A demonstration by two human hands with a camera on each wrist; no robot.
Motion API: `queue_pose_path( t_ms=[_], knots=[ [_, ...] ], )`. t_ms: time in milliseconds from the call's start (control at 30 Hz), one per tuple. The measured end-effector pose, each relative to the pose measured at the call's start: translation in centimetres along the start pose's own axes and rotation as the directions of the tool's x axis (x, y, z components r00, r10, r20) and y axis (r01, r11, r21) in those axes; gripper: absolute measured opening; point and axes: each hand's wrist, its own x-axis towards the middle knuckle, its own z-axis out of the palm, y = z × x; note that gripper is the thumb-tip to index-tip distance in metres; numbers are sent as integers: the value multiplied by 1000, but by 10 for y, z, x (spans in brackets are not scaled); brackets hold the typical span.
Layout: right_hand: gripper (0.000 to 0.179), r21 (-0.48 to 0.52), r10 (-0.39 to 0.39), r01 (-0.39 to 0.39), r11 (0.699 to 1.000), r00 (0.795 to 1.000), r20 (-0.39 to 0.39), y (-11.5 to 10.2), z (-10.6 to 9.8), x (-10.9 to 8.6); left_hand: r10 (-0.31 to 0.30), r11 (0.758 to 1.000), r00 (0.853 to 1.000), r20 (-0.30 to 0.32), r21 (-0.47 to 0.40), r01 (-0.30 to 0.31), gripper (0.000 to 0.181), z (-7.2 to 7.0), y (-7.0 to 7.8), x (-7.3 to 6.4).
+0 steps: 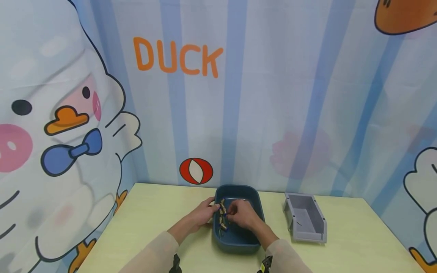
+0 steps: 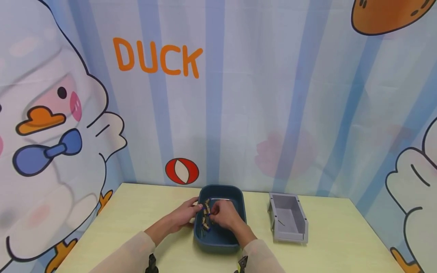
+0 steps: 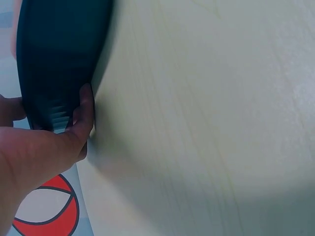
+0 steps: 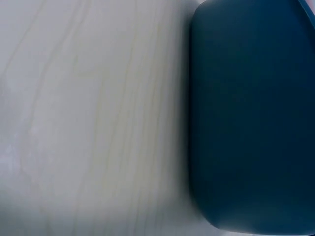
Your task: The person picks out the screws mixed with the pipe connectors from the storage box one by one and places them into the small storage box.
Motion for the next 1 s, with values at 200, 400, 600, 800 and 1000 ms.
queue_pose_path(
  t_ms=[200, 400, 600, 800, 1000],
  knots=[
    [11, -55, -7, 7, 998, 1000, -11, -3, 0, -2, 9, 1000, 1000, 3, 7, -9, 56, 0, -1, 0],
    [13, -82, 11, -11, 997, 1000, -7, -3, 0, -3, 9, 1000, 1000, 5, 6, -9, 56, 0, -3, 0],
    [13, -85, 26, -26, 996, 1000, 6, -1, 1, -2, 8, 1000, 1000, 1, 11, -8, 56, 1, -1, 1],
    [14, -88, 13, -12, 996, 1000, 14, -1, 0, -2, 11, 1000, 1000, -6, 14, -11, 56, 1, -1, 0],
    [14, -81, 38, -36, 996, 999, 26, -1, 1, 0, 16, 1000, 1000, -9, 17, -16, 56, 0, 0, -2]
  ],
)
